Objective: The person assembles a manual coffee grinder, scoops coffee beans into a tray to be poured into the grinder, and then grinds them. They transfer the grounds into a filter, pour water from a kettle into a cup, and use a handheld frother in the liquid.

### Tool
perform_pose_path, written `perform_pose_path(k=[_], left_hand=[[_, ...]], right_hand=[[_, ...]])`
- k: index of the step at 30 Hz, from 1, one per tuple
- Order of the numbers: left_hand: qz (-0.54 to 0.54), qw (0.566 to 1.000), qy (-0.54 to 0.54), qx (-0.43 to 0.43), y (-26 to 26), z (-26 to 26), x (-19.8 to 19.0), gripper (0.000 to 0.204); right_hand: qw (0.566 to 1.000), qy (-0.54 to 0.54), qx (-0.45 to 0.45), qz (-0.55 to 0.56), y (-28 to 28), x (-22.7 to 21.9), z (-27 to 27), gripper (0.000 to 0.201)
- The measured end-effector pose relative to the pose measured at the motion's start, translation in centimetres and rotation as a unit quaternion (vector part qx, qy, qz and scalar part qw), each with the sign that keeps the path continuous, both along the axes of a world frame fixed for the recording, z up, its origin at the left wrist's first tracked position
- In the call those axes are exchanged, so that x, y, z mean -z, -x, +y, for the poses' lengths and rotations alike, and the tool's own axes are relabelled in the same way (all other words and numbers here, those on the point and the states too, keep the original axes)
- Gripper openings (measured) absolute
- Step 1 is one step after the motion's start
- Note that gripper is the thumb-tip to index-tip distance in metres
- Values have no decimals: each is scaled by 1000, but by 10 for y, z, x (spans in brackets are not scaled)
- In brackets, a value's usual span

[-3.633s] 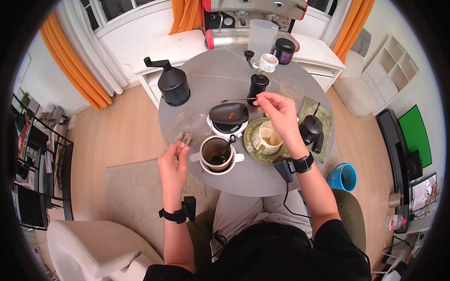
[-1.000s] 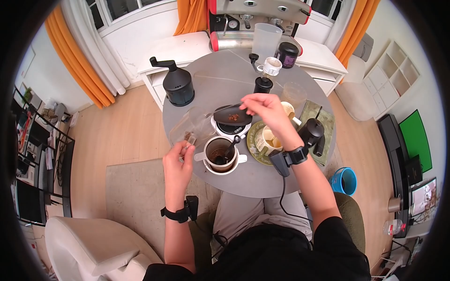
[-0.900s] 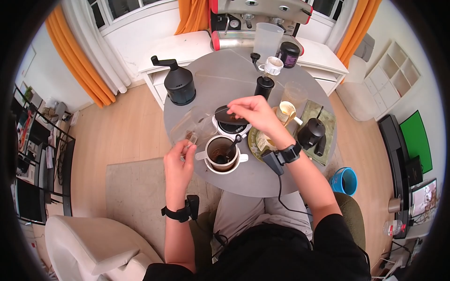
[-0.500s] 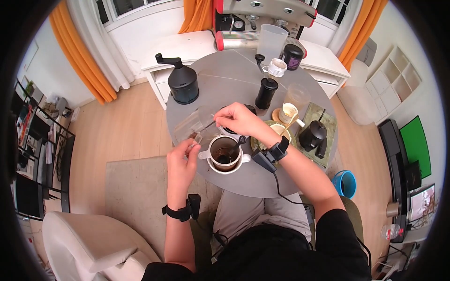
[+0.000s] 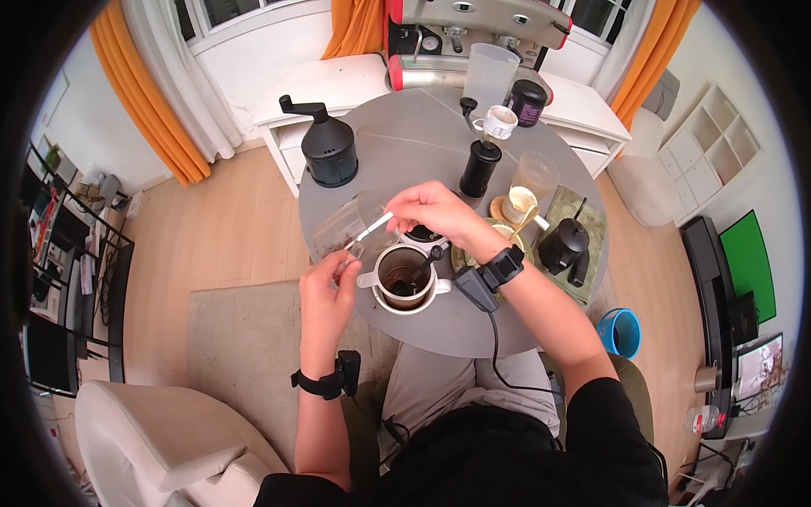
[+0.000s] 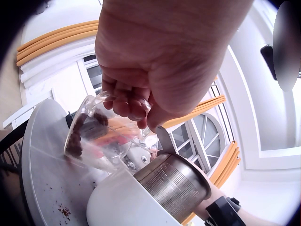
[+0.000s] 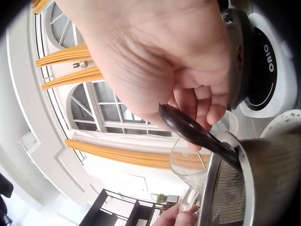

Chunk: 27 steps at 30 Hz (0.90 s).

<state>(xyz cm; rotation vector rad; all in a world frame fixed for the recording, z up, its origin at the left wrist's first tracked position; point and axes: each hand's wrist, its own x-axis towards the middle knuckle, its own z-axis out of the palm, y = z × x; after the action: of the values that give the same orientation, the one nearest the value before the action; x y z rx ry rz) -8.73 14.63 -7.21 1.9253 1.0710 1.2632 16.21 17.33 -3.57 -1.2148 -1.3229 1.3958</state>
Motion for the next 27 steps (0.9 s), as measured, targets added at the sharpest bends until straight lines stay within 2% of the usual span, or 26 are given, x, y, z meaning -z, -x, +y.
perform_pose_path(k=[12,18,22,27], left_hand=[[-6,1000,0,-4,-1,1,2,15],[-12,1000,3,0,-1,-1,1,16],[-9,999,43,-10,-2,-2,0,14],[-1,999,47,-10,-1,-2,-1,15]], right_hand=[[989,-3,98,107,-22,-8,-15,18],[986,-19,125,110,-37,-11,-25,17],[983,-39,143,112,-52,-11,-37,17],[969,-58,198,133,-76,-14,-55,18]])
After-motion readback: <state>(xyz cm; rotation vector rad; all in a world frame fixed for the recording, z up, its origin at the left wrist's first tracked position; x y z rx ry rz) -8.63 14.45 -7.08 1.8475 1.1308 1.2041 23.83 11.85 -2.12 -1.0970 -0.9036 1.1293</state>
